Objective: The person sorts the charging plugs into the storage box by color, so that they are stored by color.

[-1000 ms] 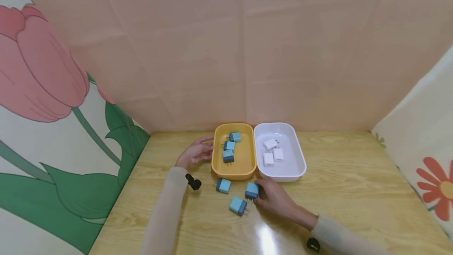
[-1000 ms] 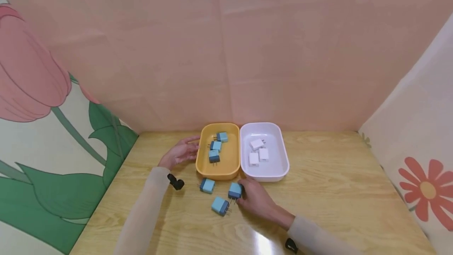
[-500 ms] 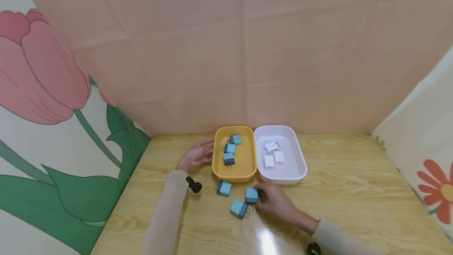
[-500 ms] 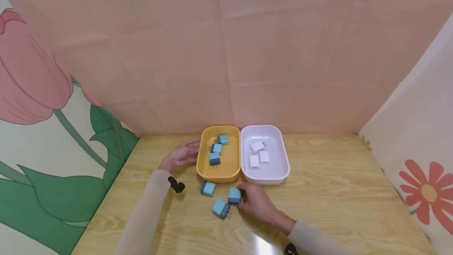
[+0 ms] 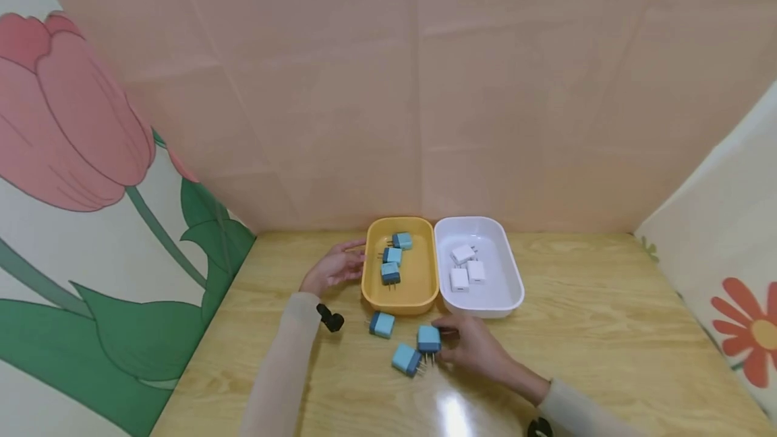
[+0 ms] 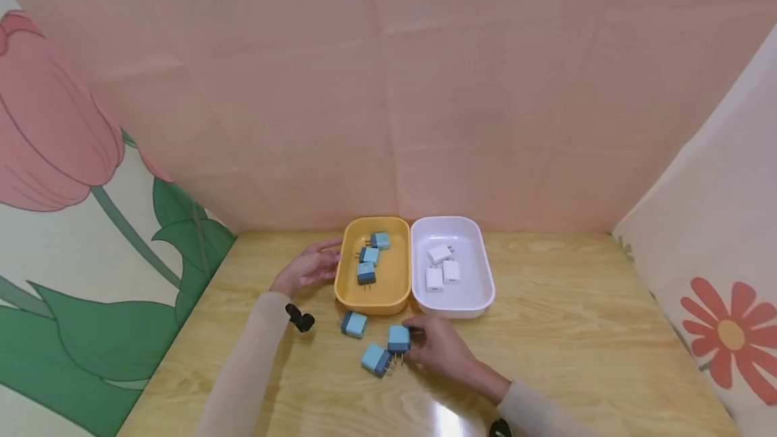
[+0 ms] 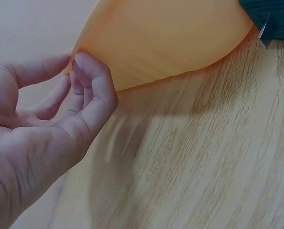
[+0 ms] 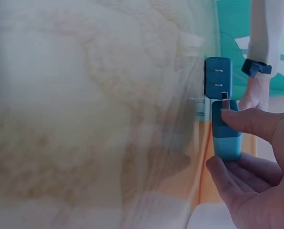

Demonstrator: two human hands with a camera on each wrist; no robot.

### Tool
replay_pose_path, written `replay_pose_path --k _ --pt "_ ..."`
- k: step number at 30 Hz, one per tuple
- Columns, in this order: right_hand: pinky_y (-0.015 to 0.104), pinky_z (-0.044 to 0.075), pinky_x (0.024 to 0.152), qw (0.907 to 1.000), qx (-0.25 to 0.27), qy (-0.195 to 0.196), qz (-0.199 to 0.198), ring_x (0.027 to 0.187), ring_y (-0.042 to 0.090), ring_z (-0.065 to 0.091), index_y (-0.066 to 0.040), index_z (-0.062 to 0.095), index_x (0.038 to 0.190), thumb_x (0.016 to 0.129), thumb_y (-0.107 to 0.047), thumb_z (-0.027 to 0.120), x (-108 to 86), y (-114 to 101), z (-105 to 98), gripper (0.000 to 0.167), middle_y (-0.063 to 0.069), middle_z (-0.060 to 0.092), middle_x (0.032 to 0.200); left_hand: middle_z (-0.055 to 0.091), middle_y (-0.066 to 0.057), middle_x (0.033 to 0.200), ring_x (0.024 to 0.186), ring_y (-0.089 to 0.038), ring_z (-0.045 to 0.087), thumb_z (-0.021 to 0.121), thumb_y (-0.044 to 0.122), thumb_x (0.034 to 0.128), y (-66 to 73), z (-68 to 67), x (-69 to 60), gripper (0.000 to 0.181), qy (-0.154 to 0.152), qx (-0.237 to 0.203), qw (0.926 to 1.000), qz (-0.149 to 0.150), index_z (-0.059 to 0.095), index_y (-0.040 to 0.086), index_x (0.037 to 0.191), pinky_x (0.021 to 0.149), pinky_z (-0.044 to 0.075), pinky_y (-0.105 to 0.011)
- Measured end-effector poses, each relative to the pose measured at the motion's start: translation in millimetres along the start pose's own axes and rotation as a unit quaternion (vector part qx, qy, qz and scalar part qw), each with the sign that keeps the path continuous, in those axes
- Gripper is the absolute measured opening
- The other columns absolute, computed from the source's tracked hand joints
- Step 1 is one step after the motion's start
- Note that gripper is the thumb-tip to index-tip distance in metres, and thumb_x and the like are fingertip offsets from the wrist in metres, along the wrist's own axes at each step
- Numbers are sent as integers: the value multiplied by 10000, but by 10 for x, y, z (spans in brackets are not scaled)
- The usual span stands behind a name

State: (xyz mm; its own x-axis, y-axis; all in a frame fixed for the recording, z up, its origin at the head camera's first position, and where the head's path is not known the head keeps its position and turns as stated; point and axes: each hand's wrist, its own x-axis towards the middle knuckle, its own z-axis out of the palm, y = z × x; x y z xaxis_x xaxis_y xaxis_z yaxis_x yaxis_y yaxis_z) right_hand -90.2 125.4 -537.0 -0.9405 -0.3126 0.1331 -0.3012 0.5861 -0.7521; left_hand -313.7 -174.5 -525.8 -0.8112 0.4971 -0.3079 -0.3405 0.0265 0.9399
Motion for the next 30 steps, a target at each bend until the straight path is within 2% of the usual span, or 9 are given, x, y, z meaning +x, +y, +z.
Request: replay_pose_path --k 4,10,15,22,30 --pt "451 620 908 9997 193 -121 -57 1032 348 765 59 708 1244 716 37 875 7 -38 -54 554 215 767 1193 524 -230 1556 1169 -265 665 537 30 1066 35 -1 -6 567 70 70 10000 3 415 135 1610 837 610 -305" --pt "442 625 908 9995 280 -120 59 1045 353 768 39 715 1254 715 13 885 -6 -41 -76 566 202 767 1211 521 -235 1554 1155 -250 660 532 28 1068 43 7 -20 566 61 84 9999 -9 410 132 1611 828 606 -300" --pt "426 630 897 9975 644 -235 170 1046 377 765 53 704 1264 728 9 885 -34 -3 -81 567 241 753 1218 528 -225 1555 1142 -246 667 539 22 1063 37 11 -27 570 65 65 9999 -53 414 130 1609 824 607 -305" --pt "435 628 894 9951 929 -191 281 1050 416 757 82 685 1281 734 1 892 -39 -43 -99 590 284 736 1226 568 -178 1534 1188 -267 663 566 49 1062 56 -3 -33 549 188 35 9997 -122 457 163 1588 850 614 -315" --pt "402 634 882 9920 1219 -179 278 1053 424 758 96 670 1299 763 -5 881 -55 -90 -135 584 298 724 1246 567 -211 1527 1245 -293 651 571 35 1055 23 2 -7 557 97 -27 9999 -111 460 162 1586 926 605 -360"
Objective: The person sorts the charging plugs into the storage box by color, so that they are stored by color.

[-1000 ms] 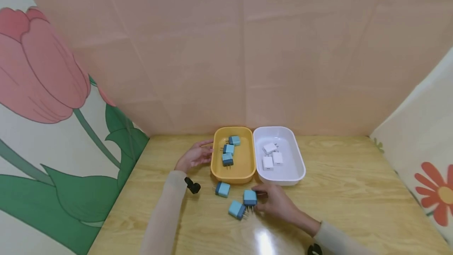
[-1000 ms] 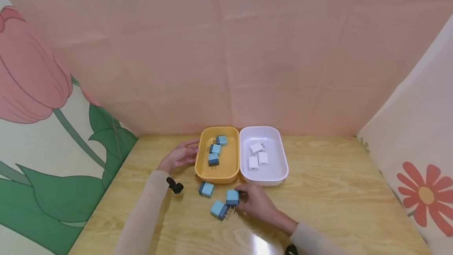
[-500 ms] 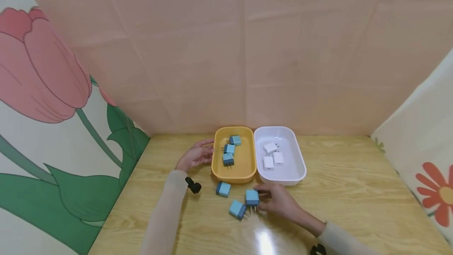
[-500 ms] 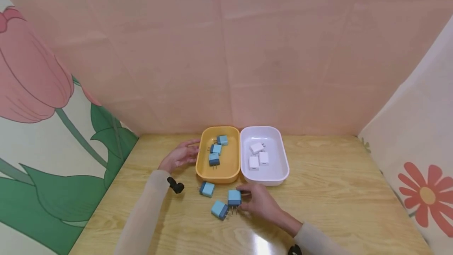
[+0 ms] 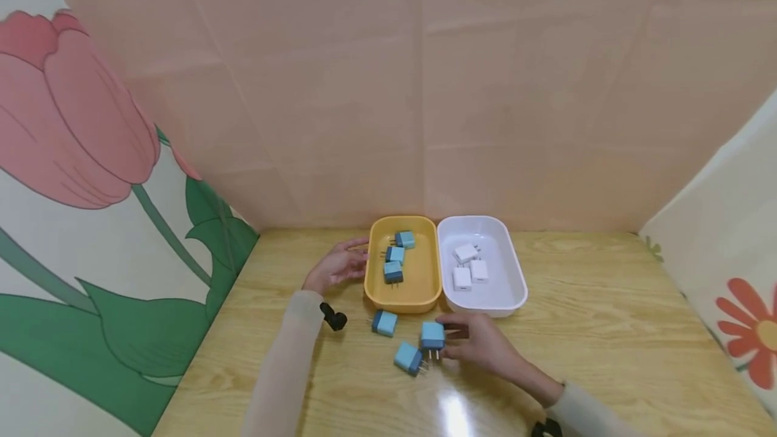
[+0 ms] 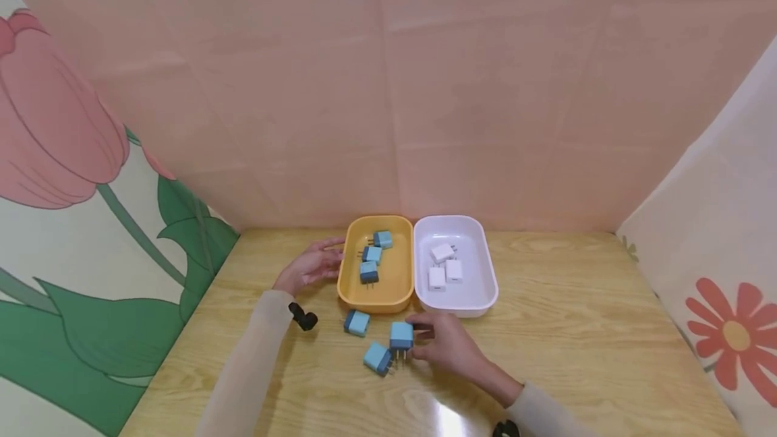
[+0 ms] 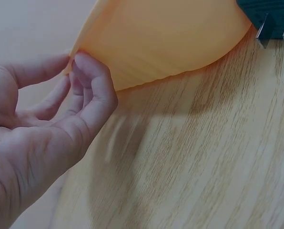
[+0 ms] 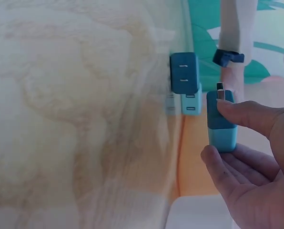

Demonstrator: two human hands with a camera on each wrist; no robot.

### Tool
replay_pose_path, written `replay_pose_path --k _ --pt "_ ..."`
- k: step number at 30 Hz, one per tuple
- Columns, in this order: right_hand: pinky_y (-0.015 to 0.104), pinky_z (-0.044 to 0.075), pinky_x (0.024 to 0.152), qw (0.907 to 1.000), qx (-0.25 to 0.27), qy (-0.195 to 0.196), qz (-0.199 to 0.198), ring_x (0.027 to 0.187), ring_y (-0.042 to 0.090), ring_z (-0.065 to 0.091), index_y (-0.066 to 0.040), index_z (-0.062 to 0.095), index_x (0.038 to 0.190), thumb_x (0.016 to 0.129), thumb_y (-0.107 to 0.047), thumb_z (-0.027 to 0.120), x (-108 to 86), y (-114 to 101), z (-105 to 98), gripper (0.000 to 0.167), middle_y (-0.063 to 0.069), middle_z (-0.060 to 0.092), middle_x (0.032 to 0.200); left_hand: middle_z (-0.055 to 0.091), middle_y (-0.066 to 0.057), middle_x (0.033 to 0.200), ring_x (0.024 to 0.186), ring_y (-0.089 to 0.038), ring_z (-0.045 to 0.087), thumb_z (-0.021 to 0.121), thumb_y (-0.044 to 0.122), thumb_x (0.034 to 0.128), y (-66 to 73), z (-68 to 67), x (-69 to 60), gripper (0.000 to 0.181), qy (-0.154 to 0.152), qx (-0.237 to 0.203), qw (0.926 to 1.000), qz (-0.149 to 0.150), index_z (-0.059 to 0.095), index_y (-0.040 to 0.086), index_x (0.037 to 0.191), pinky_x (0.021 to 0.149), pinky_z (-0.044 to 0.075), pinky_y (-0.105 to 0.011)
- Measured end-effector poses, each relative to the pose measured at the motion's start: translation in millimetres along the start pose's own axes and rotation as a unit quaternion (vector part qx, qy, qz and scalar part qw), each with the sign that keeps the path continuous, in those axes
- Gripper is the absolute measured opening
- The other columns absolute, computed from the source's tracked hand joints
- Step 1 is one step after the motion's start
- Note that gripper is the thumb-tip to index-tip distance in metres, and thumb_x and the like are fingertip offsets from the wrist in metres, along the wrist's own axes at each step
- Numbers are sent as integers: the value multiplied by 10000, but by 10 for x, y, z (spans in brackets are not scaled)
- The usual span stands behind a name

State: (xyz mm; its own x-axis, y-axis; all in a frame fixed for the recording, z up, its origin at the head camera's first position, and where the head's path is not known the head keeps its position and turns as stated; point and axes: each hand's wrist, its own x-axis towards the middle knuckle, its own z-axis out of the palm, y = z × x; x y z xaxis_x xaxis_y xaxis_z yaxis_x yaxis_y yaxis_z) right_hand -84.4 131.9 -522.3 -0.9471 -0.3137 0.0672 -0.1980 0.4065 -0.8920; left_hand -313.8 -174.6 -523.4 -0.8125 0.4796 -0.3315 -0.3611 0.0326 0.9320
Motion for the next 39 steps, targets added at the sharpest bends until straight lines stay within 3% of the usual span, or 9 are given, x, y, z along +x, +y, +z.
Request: replay_pose_path --k 5,10,17,22,29,39 --pt "297 638 853 9997 234 71 31 1042 381 773 82 671 1310 795 -41 884 2 -17 -64 570 296 710 1283 594 -219 1497 1233 -284 660 583 39 1048 -16 3 23 560 38 0 10000 -39 468 163 1582 960 599 -380" --pt "273 635 848 9988 482 -25 -92 1035 377 777 91 668 1308 818 -75 874 18 -157 -120 557 300 713 1269 565 -207 1531 1191 -257 657 568 12 1042 -11 -11 20 573 77 -42 10000 -29 455 143 1588 908 607 -360" --pt "262 636 825 9995 192 34 -235 1004 325 791 3 721 1277 822 -108 882 105 -295 -175 495 226 761 1216 536 -207 1548 1178 -248 645 551 -2 1044 10 -10 14 571 43 -19 10000 18 444 132 1589 866 606 -336" --pt "286 641 828 9990 68 211 -387 1005 358 788 32 716 1266 798 -98 903 173 -324 -214 521 244 757 1217 550 -240 1530 1205 -266 647 545 0 1049 -6 6 25 569 39 26 10000 20 441 132 1593 926 601 -367" --pt "349 644 858 9995 -23 226 -241 1024 322 788 10 724 1267 791 -126 917 230 -417 -254 531 228 759 1229 578 -272 1488 1175 -262 665 560 1 1045 -24 14 33 558 88 58 9999 -30 466 131 1580 920 601 -369" --pt "255 634 827 9995 -80 198 -244 1028 309 787 -33 732 1275 802 -171 920 321 -515 -304 528 187 771 1220 576 -273 1477 1149 -257 672 544 -8 1045 -5 20 22 565 74 152 9998 48 446 113 1588 871 614 -346"
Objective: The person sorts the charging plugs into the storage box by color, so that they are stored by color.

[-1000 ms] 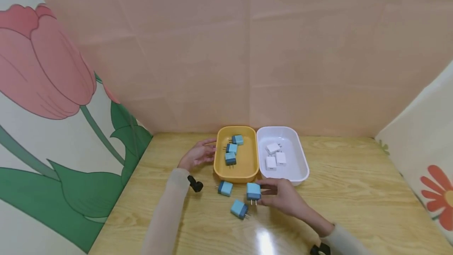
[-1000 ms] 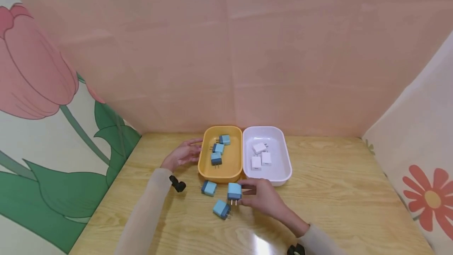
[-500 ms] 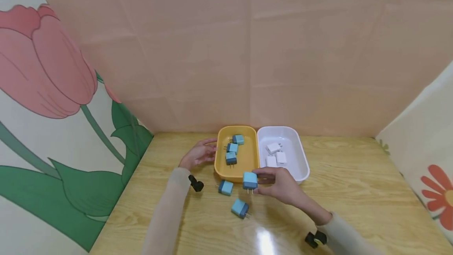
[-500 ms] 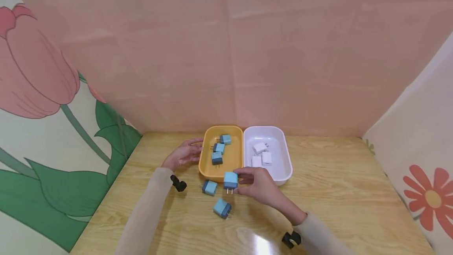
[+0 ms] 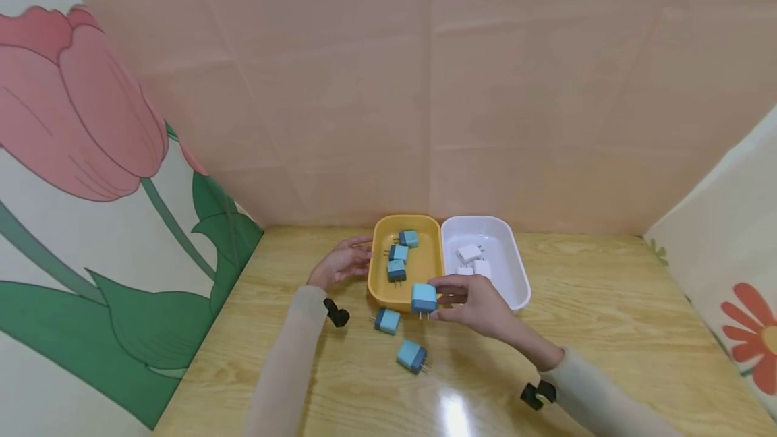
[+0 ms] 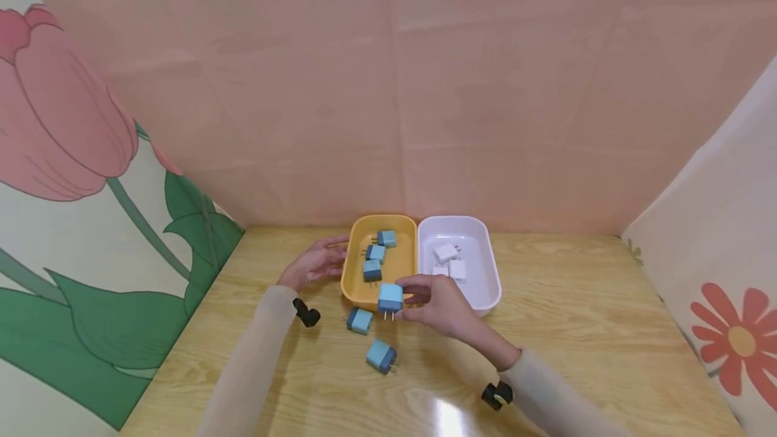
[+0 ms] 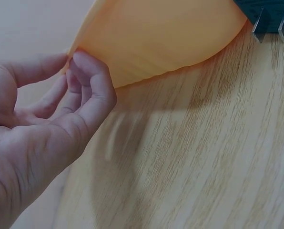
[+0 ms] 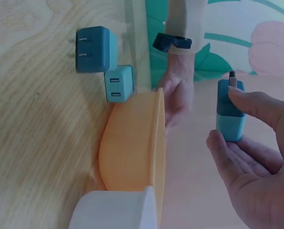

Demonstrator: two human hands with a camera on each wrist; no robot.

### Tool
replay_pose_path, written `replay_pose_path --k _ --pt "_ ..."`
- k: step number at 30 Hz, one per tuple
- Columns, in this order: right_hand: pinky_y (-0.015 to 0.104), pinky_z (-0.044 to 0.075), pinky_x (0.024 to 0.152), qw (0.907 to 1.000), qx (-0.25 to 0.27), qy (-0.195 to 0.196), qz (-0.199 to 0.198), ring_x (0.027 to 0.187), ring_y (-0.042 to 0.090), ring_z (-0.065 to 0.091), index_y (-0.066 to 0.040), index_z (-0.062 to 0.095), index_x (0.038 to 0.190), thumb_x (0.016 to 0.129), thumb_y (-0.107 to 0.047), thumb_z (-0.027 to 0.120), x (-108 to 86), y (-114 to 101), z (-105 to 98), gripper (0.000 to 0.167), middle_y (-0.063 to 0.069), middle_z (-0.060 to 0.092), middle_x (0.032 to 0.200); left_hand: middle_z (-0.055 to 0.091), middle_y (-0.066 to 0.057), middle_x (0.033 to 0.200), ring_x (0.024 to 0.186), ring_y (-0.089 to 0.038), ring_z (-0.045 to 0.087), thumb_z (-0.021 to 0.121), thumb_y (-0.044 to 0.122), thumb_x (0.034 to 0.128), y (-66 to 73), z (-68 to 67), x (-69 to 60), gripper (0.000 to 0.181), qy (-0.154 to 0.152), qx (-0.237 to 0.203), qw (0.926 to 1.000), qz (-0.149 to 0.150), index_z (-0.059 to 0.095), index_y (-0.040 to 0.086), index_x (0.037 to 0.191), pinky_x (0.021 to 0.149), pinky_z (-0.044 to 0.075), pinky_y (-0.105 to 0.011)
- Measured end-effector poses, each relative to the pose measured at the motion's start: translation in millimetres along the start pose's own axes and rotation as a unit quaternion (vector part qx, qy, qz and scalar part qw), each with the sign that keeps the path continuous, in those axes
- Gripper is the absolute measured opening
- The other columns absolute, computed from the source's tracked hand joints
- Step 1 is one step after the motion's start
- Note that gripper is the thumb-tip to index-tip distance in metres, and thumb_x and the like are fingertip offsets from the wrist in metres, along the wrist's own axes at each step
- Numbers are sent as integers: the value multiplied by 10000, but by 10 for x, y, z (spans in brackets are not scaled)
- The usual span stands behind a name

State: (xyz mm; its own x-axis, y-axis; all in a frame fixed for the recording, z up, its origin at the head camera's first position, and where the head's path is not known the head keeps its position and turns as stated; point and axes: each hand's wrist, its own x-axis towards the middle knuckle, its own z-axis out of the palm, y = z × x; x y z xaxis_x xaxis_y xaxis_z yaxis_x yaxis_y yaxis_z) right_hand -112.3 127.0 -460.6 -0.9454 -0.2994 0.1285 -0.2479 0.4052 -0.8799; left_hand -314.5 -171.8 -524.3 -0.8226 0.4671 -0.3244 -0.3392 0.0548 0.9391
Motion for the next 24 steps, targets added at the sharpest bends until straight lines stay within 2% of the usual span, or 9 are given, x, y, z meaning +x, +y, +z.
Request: replay_pose_path --k 6,10,17,24 --pt "250 635 812 9997 -27 -25 -229 996 256 796 -18 732 1267 793 -168 926 33 -47 -14 533 177 781 1196 578 -252 1489 1140 -245 683 554 8 1051 2 -3 -15 549 2 38 10000 -34 457 112 1581 876 619 -355" --pt "261 637 817 9997 -151 13 -166 1006 231 796 -46 741 1261 793 -186 926 93 -95 -43 523 150 788 1195 565 -219 1511 1089 -206 683 538 0 1051 -3 -16 -2 552 -17 117 9999 60 447 114 1584 840 618 -331" --pt "296 638 856 9998 -159 87 49 1072 281 781 -57 740 1273 785 -214 937 158 -168 -124 549 140 790 1199 540 -219 1528 1036 -186 677 514 -14 1050 -8 -16 31 568 -59 115 9998 120 431 118 1596 830 612 -333" --pt "290 639 848 9999 39 114 96 1085 291 777 -34 728 1286 796 -190 927 193 -218 -180 552 162 780 1219 534 -222 1551 1096 -224 678 527 -11 1050 4 -11 19 578 -45 112 9999 82 425 127 1602 834 617 -340"
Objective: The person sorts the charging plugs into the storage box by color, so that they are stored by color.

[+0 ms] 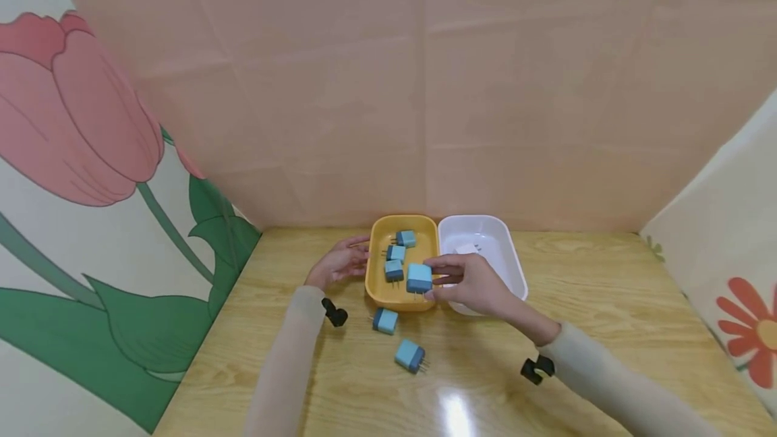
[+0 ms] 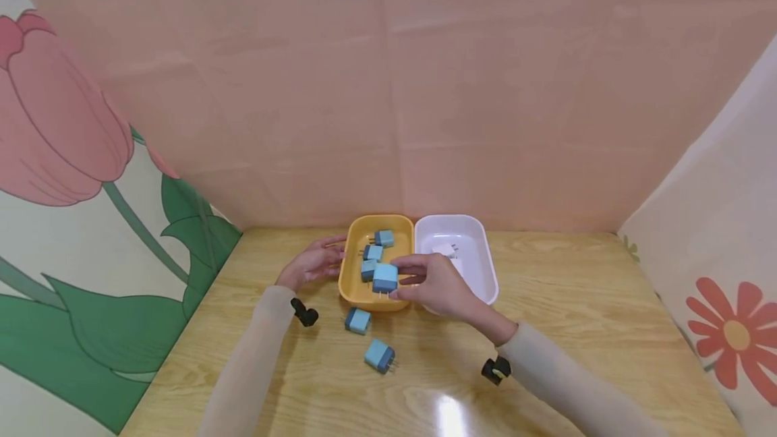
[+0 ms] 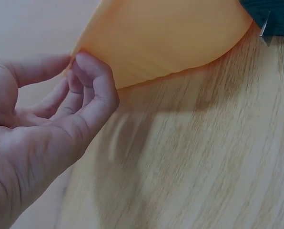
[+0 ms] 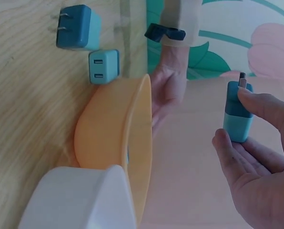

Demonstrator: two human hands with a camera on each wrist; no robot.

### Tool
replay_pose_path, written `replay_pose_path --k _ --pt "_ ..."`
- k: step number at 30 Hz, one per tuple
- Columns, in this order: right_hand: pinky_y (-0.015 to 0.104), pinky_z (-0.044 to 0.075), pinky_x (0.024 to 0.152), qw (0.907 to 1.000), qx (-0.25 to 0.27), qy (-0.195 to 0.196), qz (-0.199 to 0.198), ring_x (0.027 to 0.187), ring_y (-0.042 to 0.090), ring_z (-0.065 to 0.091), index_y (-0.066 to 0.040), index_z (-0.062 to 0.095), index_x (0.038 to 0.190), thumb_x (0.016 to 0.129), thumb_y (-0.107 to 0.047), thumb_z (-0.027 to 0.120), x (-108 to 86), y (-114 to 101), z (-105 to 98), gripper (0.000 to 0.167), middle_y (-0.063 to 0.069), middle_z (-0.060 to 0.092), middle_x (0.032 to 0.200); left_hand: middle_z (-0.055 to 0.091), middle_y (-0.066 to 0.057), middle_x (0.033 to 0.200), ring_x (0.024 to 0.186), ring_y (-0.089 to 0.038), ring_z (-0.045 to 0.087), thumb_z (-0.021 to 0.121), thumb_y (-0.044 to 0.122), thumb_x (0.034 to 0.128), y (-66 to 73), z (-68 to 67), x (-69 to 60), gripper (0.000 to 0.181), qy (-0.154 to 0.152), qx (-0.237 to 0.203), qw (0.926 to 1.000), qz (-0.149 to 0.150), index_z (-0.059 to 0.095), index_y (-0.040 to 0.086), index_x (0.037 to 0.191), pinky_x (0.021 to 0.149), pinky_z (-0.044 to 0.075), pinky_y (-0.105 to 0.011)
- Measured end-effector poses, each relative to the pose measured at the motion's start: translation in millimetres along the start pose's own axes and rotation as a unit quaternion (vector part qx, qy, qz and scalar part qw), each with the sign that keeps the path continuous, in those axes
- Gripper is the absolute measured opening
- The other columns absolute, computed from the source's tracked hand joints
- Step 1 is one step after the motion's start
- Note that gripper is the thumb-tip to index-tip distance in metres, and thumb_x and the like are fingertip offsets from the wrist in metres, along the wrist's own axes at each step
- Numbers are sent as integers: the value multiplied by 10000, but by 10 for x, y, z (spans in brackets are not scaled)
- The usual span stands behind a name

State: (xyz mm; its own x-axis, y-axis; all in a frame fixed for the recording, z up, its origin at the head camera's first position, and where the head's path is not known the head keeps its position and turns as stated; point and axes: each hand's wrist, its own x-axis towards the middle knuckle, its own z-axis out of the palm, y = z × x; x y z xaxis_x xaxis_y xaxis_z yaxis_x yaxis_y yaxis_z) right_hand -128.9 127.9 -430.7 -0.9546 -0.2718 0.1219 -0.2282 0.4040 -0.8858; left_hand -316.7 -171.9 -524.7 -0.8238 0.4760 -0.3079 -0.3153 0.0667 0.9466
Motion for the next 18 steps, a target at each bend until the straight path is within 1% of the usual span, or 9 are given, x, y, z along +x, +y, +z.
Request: replay_pose_path --k 3,5,9,12,14,18 --pt "293 640 841 10000 -48 26 26 1092 285 776 -44 731 1284 797 -208 929 45 -20 -33 551 149 787 1206 539 -223 1540 1121 -240 674 534 -7 1051 23 5 -9 576 11 43 10000 -21 430 133 1600 837 619 -340" --pt "302 642 844 10000 7 13 78 1110 295 771 -43 729 1285 798 -208 930 85 -12 -50 553 150 790 1196 540 -221 1535 1123 -244 671 532 -5 1052 18 6 -18 579 29 81 10000 -39 426 138 1602 839 618 -340" --pt "322 645 847 9997 169 -27 177 1140 314 759 -36 721 1296 804 -194 926 174 38 -80 556 158 791 1189 530 -205 1547 1155 -262 655 520 -1 1054 9 14 -21 581 47 95 9999 -75 417 147 1606 865 615 -350" --pt "320 645 840 9995 194 -34 237 1144 308 758 -45 721 1299 804 -208 927 230 84 -98 561 152 794 1185 522 -196 1553 1174 -272 642 517 0 1055 9 26 -22 576 43 66 9999 -92 424 153 1602 885 611 -361" --pt "302 641 825 9994 204 -34 277 1145 305 758 -48 721 1297 804 -216 928 263 101 -105 561 152 794 1181 520 -203 1550 1163 -268 643 519 -5 1052 10 33 -18 576 43 48 9999 -88 427 150 1599 880 610 -359" --pt "317 641 845 9990 230 -36 374 1163 307 750 -44 716 1304 804 -214 927 334 129 -113 568 154 786 1209 522 -196 1558 1127 -247 653 529 -24 1044 31 39 -7 588 41 -13 9999 -96 424 143 1598 895 602 -374"
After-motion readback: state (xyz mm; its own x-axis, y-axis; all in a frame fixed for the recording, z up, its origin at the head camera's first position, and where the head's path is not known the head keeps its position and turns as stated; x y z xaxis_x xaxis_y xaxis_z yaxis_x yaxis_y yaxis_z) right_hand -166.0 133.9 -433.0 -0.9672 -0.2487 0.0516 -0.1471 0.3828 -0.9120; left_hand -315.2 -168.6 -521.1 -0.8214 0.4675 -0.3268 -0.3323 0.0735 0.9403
